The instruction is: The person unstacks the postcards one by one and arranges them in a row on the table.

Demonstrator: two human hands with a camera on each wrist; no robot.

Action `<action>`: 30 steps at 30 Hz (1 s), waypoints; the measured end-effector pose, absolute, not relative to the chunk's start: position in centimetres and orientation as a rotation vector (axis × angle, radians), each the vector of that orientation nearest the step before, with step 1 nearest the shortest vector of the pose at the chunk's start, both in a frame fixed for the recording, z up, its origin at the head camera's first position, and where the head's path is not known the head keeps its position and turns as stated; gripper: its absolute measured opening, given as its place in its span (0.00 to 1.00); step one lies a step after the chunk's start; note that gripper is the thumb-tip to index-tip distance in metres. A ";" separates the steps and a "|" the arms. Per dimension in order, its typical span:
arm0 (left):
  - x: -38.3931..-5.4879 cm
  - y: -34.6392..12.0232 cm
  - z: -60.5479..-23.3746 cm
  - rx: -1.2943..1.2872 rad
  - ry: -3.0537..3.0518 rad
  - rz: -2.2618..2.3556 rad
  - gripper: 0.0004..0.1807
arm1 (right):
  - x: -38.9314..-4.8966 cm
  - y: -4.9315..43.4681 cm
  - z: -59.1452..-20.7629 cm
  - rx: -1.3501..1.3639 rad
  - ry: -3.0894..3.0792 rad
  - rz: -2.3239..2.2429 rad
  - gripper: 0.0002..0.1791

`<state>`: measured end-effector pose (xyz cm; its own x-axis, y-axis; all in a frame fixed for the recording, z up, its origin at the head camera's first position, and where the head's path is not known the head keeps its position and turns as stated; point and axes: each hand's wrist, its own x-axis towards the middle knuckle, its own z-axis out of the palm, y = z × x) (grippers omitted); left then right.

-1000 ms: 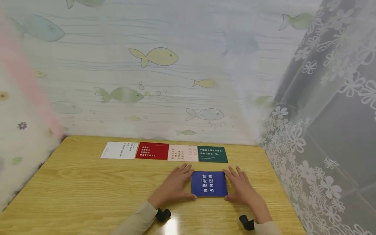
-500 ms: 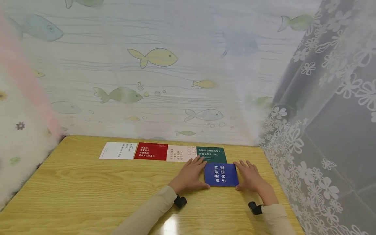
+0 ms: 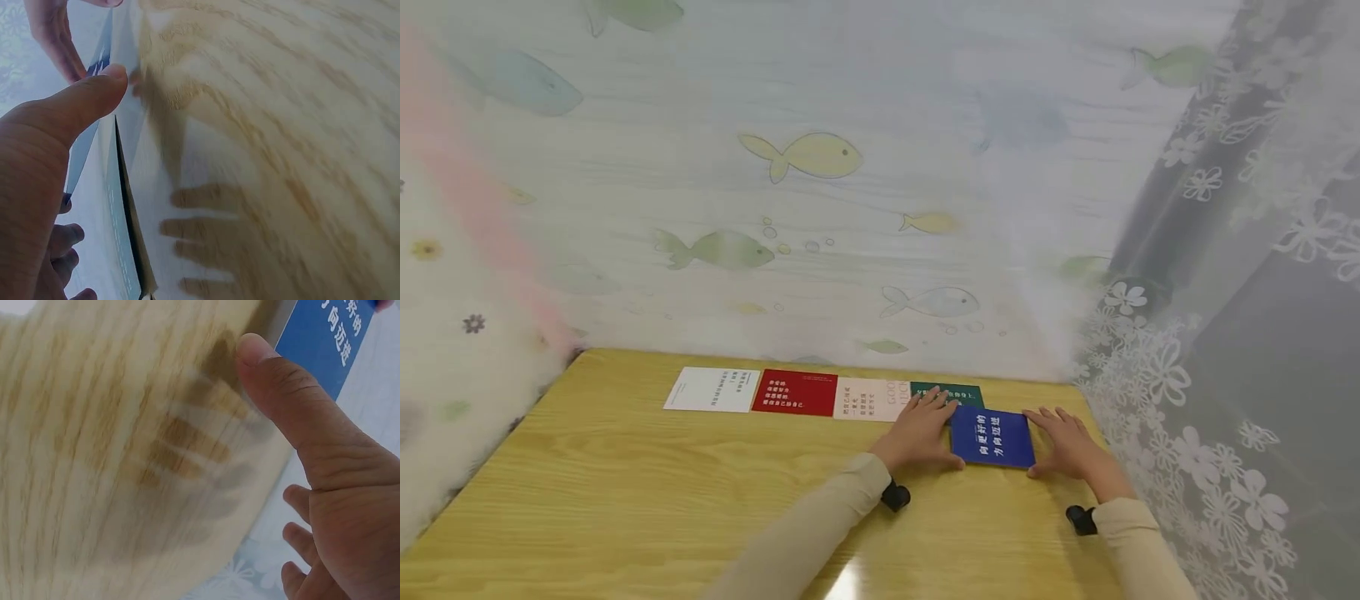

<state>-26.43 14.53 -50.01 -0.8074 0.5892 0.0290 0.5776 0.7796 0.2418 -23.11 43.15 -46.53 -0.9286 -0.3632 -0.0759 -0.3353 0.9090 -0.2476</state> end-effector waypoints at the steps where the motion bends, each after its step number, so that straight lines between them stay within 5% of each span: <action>1: -26.4 15.0 -50.1 0.958 2.912 0.377 0.57 | -23.1 43.6 -46.5 -0.533 2.949 -0.346 0.55; 30: -29.5 21.3 -51.1 0.797 2.925 0.353 0.56 | -27.5 47.1 -45.9 -0.225 2.804 -0.185 0.58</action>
<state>-29.48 21.27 -51.13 -0.8601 0.5095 -0.0252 0.4889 0.8373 0.2448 -27.49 47.10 -45.88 -0.9360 -0.1755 -0.3051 -0.1339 0.9792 -0.1522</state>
